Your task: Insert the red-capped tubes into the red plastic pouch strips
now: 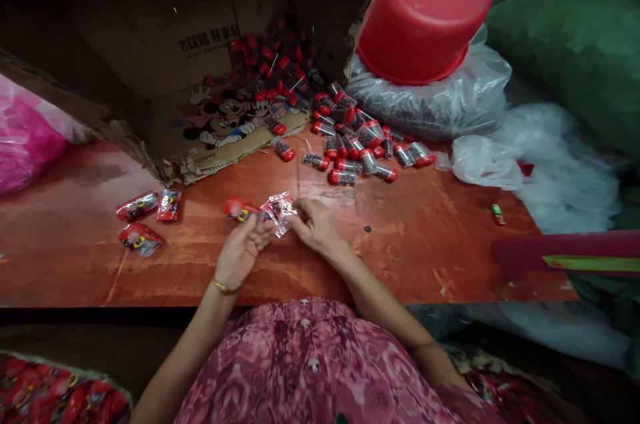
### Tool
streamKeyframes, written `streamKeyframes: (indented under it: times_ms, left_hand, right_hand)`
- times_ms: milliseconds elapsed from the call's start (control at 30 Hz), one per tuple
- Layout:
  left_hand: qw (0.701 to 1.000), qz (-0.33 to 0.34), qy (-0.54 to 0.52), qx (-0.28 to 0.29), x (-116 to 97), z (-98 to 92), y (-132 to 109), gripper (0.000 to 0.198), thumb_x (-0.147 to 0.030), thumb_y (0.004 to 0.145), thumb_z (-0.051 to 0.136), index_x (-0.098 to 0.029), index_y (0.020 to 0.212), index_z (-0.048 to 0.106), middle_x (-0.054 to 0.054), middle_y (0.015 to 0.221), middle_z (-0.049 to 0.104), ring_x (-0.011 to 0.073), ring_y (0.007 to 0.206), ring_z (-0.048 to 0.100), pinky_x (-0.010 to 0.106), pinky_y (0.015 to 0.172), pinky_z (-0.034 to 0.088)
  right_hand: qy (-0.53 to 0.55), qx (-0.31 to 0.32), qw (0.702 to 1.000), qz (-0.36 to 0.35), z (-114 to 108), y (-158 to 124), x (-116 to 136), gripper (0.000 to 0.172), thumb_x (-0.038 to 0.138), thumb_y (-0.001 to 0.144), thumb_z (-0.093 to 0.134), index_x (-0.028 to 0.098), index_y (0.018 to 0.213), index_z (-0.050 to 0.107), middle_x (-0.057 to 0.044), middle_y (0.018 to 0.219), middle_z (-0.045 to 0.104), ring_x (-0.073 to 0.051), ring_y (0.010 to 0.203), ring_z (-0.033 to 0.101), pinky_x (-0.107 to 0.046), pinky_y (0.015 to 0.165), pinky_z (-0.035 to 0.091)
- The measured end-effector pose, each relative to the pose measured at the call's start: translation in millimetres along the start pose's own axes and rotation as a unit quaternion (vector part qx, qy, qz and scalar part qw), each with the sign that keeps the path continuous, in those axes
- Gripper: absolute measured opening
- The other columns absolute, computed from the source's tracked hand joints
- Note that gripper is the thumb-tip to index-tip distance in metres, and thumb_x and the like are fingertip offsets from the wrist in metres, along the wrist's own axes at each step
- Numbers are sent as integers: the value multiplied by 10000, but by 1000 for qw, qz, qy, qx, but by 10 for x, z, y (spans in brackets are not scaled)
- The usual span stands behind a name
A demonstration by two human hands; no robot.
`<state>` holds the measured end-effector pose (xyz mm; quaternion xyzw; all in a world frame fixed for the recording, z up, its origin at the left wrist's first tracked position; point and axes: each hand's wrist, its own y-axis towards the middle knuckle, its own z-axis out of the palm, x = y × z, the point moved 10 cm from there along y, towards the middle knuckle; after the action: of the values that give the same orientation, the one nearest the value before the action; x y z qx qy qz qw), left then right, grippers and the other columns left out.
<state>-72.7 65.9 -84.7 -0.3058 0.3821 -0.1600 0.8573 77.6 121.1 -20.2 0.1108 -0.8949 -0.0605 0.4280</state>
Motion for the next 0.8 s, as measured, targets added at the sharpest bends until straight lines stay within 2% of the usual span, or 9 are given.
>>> streamKeyframes:
  times_ms: [133, 233, 367, 467, 533, 600, 667, 733, 800]
  left_hand:
    - [974, 129, -111, -151, -636, -600, -103, 290, -257, 910, 414, -175, 710, 608, -28, 596, 671, 81, 598, 651, 209, 674, 523]
    - [941, 171, -202, -211, -791, -820, -195, 311, -248, 925, 384, -174, 693, 579, -52, 587, 661, 43, 557, 630, 183, 705, 515]
    - [961, 134, -169, -175, -542, -574, -196, 366, -334, 918, 375, -152, 690, 595, 15, 675, 695, 81, 643, 657, 224, 714, 524]
    - [979, 152, 97, -93, -364, -142, -126, 178, -309, 802, 580, -150, 774, 656, 50, 752, 713, 133, 663, 662, 293, 738, 526]
    - [900, 258, 349, -44, -411, 220, -101, 189, -310, 731, 656, -180, 864, 690, 82, 928, 715, 200, 859, 660, 380, 867, 483]
    - [752, 344, 562, -23, -420, 539, -64, 252, -333, 717, 665, -226, 942, 701, 96, 1169, 635, 273, 1141, 535, 476, 1010, 351]
    - [625, 363, 691, -19, -380, 697, 49, 255, -360, 743, 635, -261, 968, 704, 85, 1297, 542, 311, 1277, 388, 534, 1062, 234]
    - [563, 346, 750, -17, -353, 724, 173, 239, -373, 787, 581, -278, 966, 707, 80, 1310, 529, 321, 1296, 355, 553, 1063, 208]
    - [544, 337, 768, -18, -349, 709, 231, 244, -365, 823, 530, -294, 980, 701, 72, 1295, 543, 309, 1292, 366, 549, 1060, 215]
  right_hand:
    - [-256, -105, 958, 75, -599, 192, -373, 335, 356, 838, 489, 96, 1016, 603, -185, 1053, 604, -274, 912, 499, -385, 758, 371]
    - [-322, -84, 936, 111, -706, 204, -652, 302, 322, 838, 490, 130, 1043, 602, -171, 1098, 588, -287, 910, 478, -368, 702, 345]
    - [-339, -46, 937, 63, -501, 66, -620, 345, 434, 830, 503, 144, 979, 619, -146, 989, 602, -271, 858, 477, -342, 670, 325]
    - [-328, -57, 942, 38, -374, -47, -502, 395, 464, 826, 500, 142, 1031, 601, -148, 991, 590, -264, 857, 473, -342, 685, 331]
    - [-320, -72, 944, 30, -336, -94, -451, 408, 461, 831, 494, 140, 1066, 586, -151, 1013, 585, -269, 879, 471, -351, 708, 340]
    - [-312, -81, 946, 21, -316, -121, -423, 402, 457, 837, 485, 145, 1072, 581, -148, 1027, 585, -272, 895, 471, -360, 723, 349]
    - [-302, -85, 949, 10, -310, -138, -409, 387, 450, 842, 479, 150, 1063, 583, -145, 1030, 587, -274, 906, 476, -364, 725, 359]
    - [-288, -95, 953, 0, -332, -153, -398, 369, 440, 842, 484, 151, 1045, 591, -144, 1027, 590, -272, 912, 484, -369, 729, 372]
    - [-267, -113, 957, -10, -383, -172, -366, 341, 420, 841, 493, 150, 1018, 603, -140, 1019, 599, -268, 916, 497, -380, 747, 386]
